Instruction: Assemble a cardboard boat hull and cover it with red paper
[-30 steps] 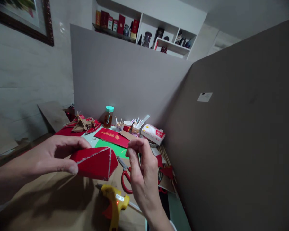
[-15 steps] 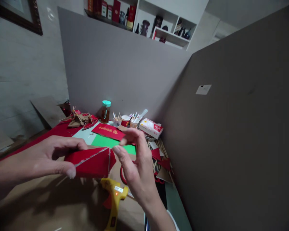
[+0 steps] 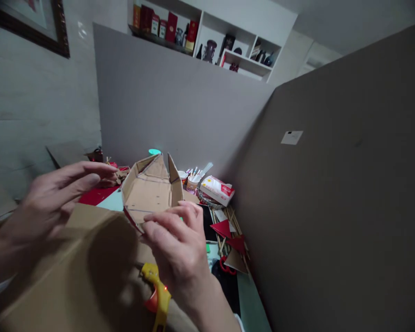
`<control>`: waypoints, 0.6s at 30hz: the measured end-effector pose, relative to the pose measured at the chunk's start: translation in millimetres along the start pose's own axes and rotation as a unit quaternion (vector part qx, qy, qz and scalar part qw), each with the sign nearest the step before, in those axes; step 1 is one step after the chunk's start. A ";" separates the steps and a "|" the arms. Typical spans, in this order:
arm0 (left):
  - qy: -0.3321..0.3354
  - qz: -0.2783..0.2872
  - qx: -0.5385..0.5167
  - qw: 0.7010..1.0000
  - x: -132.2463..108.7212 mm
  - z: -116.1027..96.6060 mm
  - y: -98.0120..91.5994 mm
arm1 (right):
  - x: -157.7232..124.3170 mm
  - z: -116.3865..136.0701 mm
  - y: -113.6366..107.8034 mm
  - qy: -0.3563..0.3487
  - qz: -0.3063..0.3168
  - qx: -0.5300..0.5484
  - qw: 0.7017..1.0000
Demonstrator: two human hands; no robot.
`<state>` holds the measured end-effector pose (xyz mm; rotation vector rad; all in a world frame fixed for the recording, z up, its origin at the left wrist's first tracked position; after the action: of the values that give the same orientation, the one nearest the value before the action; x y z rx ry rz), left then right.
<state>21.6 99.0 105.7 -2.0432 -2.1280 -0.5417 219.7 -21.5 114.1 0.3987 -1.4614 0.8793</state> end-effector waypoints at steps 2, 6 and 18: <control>-0.091 0.033 -0.058 0.994 6.5 12.2 5.3 | -0.9 7.1 2.6 -0.058 0.009 -0.040 0.997; -0.196 0.043 -0.118 0.972 10.9 28.5 8.8 | -5.0 11.1 8.6 -0.123 0.056 -0.058 0.989; -0.155 -0.189 -0.122 0.962 -12.5 29.8 5.1 | -26.7 -40.8 15.4 0.344 -0.050 0.178 0.921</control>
<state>31.7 97.8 74.7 -1.9483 -2.7970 -0.5872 239.8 10.5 79.6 0.3746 -0.6280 1.0679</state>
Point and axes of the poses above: each hand's wrist, its own x-axis towards the middle knuckle, its own y-axis out of the palm, z = x × y, the point moved 5 cm from there along x, towards the middle knuckle, and after that the axes turned 12 degrees about -z, right-handed, at the moved point
